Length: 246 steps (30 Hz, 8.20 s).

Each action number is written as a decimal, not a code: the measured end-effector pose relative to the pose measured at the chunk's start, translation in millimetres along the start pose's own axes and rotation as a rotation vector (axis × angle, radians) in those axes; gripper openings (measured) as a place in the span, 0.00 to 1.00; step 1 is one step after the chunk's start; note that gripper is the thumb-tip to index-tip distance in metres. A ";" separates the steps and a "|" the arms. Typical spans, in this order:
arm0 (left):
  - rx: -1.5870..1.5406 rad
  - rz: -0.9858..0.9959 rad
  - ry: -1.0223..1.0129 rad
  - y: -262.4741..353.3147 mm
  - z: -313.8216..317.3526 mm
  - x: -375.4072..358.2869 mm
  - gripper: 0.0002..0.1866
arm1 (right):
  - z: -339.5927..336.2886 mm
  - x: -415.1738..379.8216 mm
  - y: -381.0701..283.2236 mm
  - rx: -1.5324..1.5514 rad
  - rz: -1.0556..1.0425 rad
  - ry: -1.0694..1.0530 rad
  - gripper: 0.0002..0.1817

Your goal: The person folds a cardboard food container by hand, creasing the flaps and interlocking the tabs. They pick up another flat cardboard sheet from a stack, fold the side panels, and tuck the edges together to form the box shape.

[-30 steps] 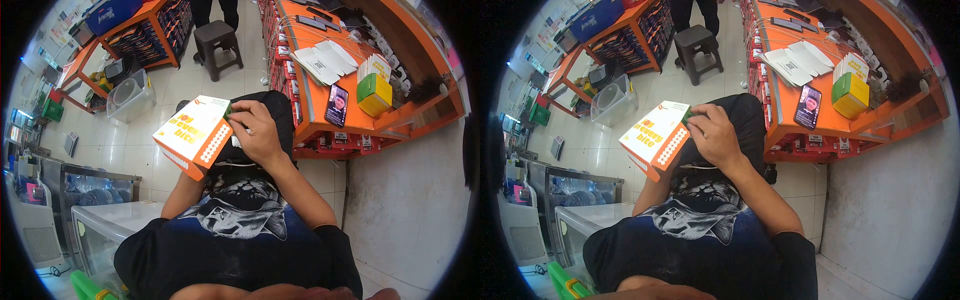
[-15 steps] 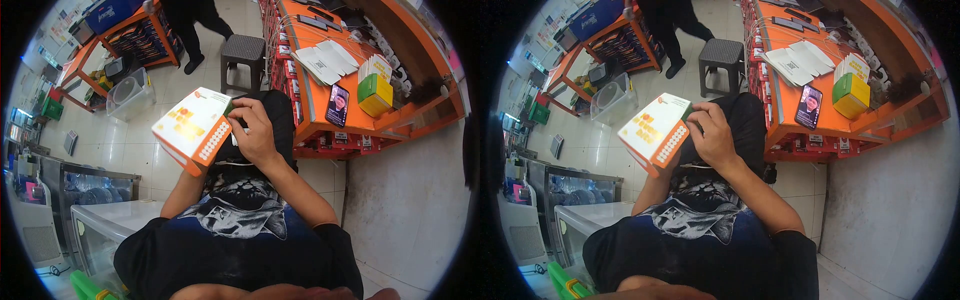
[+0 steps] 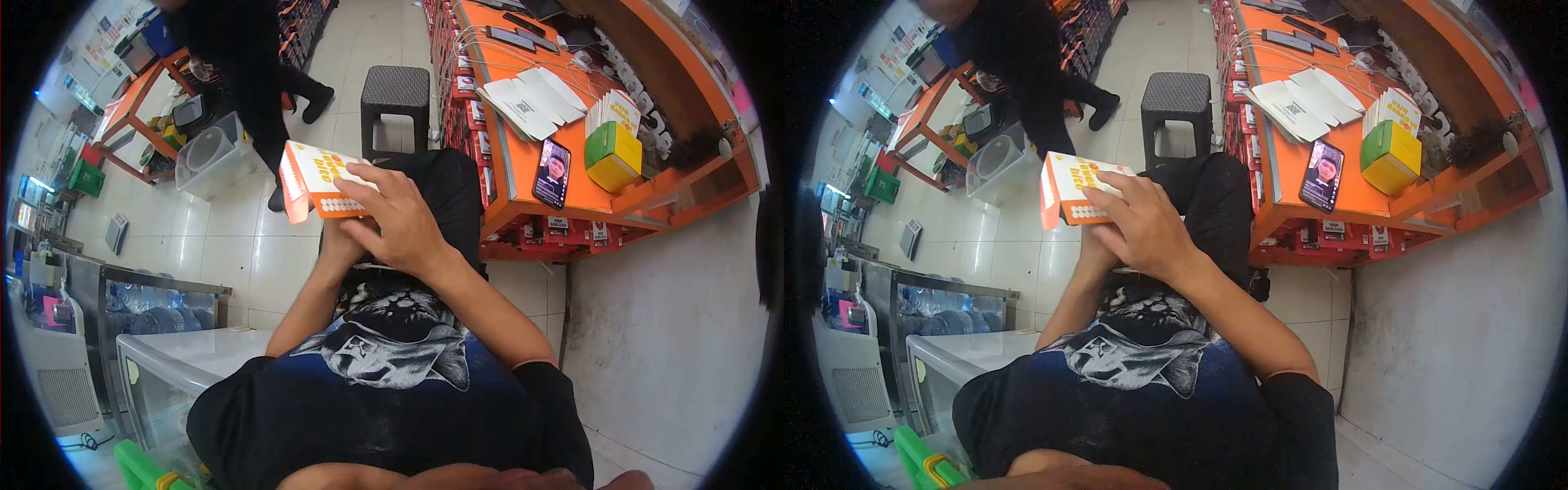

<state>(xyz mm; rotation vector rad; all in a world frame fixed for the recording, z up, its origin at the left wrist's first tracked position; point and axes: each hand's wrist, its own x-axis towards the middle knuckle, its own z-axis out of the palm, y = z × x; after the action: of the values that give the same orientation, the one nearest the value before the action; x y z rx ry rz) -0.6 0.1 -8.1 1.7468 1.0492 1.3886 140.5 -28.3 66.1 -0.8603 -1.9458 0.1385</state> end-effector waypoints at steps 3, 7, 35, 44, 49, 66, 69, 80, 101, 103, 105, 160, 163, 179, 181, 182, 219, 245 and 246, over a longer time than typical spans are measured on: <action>0.158 0.078 -0.041 1.2 5.3 1.9 0.15 | 4.3 -0.4 15.6 0.031 0.031 0.031 0.18; -0.123 -0.122 -0.077 3.5 3.6 5.8 0.10 | 0.3 3.2 23.4 -0.015 0.110 0.225 0.14; -0.183 0.249 0.415 17.6 -2.1 8.9 0.05 | 12.7 -0.1 9.5 0.353 0.299 0.241 0.10; -0.140 0.260 0.311 22.5 -12.6 12.5 0.05 | 12.7 1.7 10.1 0.430 0.339 0.313 0.08; -0.147 0.198 0.216 27.4 -18.0 14.5 0.04 | 10.5 1.7 14.5 0.445 0.333 0.288 0.08; -0.795 -0.049 0.131 32.4 -19.8 14.8 0.07 | -6.3 17.1 8.1 0.448 0.249 0.213 0.06; -0.863 -0.078 0.129 31.6 -20.2 14.5 0.08 | -6.7 18.5 7.8 0.402 0.201 0.209 0.06; -0.943 -0.072 0.067 32.9 -28.6 15.4 0.13 | -4.1 16.0 9.6 0.257 0.088 0.176 0.06; -0.966 -0.076 0.072 47.3 -37.6 15.3 0.13 | -10.6 20.4 -1.0 0.418 0.068 0.193 0.09; -0.929 -0.060 0.006 47.4 -36.9 14.1 0.15 | -8.0 21.6 -0.6 0.428 0.066 0.185 0.09; -0.949 -0.093 0.049 54.1 -31.2 13.7 0.15 | -4.6 20.5 -1.0 0.439 0.065 0.175 0.10; -0.781 -0.422 -0.035 16.6 -33.2 19.6 0.20 | 4.8 -3.6 15.3 0.419 0.702 -0.050 0.23; -0.753 -0.380 -0.074 12.2 -42.0 19.8 0.19 | 4.5 -1.8 14.4 0.397 0.679 -0.082 0.23; -0.498 -0.495 -0.380 10.1 -63.8 17.3 0.18 | -7.4 -7.4 39.0 0.490 0.791 -0.331 0.25; -0.402 -0.434 -0.473 8.5 -67.9 18.0 0.17 | 5.5 -17.9 42.3 0.571 0.701 -0.277 0.25; -0.279 -0.445 -0.435 4.8 -68.8 19.3 0.17 | 11.2 -21.7 43.5 0.651 0.608 -0.219 0.25; -0.256 -0.009 -0.369 37.5 -60.1 18.0 0.55 | -21.5 14.9 14.6 1.043 0.655 0.254 0.24; -0.785 -0.298 -0.046 33.1 -9.9 10.9 0.35 | -18.4 -13.3 44.3 0.740 0.696 0.029 0.31; -0.709 -0.268 -0.082 36.4 -8.5 11.3 0.36 | -25.5 -10.4 46.1 0.911 0.718 0.031 0.31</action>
<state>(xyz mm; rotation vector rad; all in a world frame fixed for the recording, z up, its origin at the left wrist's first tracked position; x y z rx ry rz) -1.0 -6.3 30.4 1.0892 0.6036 1.2897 187.7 -6.8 52.0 -0.8499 -1.2233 1.3030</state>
